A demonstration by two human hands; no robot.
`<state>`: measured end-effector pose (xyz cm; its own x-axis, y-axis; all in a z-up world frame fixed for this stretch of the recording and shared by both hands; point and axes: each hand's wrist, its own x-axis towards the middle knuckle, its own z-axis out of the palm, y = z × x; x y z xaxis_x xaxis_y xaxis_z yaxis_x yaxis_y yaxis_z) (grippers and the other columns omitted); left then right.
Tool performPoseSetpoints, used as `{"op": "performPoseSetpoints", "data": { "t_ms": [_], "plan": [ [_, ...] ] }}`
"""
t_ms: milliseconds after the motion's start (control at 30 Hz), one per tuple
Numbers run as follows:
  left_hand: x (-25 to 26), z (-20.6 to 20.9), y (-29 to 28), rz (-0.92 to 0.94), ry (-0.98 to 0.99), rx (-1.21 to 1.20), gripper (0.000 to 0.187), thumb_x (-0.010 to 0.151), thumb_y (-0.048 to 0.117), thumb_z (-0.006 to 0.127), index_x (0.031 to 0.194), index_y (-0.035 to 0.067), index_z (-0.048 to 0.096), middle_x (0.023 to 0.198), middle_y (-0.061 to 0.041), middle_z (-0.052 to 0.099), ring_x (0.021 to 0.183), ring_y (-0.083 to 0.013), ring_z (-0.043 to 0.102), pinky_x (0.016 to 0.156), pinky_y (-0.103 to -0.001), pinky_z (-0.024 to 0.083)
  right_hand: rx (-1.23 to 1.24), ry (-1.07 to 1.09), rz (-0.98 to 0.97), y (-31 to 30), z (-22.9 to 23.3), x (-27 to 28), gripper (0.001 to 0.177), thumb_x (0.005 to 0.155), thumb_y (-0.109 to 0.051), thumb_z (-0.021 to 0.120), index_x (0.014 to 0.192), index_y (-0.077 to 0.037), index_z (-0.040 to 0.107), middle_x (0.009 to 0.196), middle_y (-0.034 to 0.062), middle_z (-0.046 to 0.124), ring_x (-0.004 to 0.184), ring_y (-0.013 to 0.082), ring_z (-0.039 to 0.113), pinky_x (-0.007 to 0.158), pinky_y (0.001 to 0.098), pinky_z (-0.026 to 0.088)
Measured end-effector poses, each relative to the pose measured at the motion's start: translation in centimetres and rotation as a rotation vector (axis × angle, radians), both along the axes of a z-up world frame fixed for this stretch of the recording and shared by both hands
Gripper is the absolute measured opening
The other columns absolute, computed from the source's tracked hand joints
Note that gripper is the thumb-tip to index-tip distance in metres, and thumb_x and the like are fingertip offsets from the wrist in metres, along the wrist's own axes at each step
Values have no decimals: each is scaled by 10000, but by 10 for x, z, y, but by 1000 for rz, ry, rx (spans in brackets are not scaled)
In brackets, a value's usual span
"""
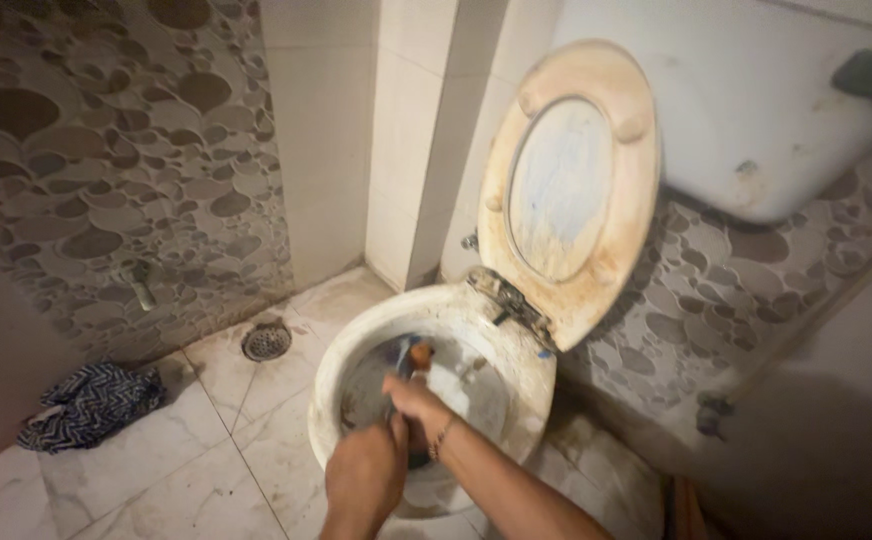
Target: The person scrubs the inside of a toilet bowl using a toilet brush. They repeatedly scrub the bowl's interior surfaces, focusing on the rim and lower basin areas.
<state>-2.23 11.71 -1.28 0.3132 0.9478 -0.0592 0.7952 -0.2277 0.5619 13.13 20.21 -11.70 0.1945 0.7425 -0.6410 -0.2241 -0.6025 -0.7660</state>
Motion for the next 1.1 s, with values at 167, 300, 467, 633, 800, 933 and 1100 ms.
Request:
{"op": "performPoseSetpoints", "data": {
  "t_ms": [167,300,467,633,800,933,1100],
  "plan": [
    [22,-108,-16,151,32,-137,539,984,513,398,1005,99,742,884,-220,731,874,-399,733,824,-517,580,-38,5,117,-47,-3,-11,348,854,-345,700,975,-51,560,686,70,550,526,171,502,468,352,409],
    [51,-210,-17,176,-406,520,575,1024,490,446,1011,-5,738,809,-232,738,758,-368,733,698,-463,579,217,-369,196,-74,5,-10,531,874,-307,693,1233,-5,443,955,160,661,742,220,634,636,384,535],
    [60,-216,-52,247,-455,183,497,1021,493,486,874,152,817,635,-89,750,617,-292,728,587,-472,552,543,-736,236,-84,41,-12,589,901,-335,641,1301,-7,361,1023,246,709,876,339,722,786,449,577],
    [46,-101,-35,302,-945,-799,515,1010,474,419,1020,48,710,536,-139,600,442,-275,620,432,-427,518,219,-1024,439,-43,88,-11,592,950,-361,587,1360,-9,345,901,308,708,831,468,690,795,522,558],
    [74,-44,-28,332,-1278,-1190,418,1056,456,439,1018,61,572,633,-55,509,507,-203,517,473,-390,494,-40,-1061,413,-18,84,35,834,930,-383,556,1556,-42,124,953,287,729,873,443,742,821,495,597],
    [120,-34,-15,219,-1394,-1256,429,1072,459,385,960,91,573,667,-26,520,563,-178,516,541,-376,519,138,-1340,395,-1,73,93,858,893,-426,662,1485,8,218,1071,329,670,987,498,666,893,520,526],
    [128,-25,-9,189,-1517,-1199,492,1077,450,352,1003,51,628,671,-29,523,566,-172,519,556,-366,528,166,-1314,587,14,85,102,916,854,-439,678,1487,63,246,1063,348,687,1023,472,685,911,478,551]
  ]
}}
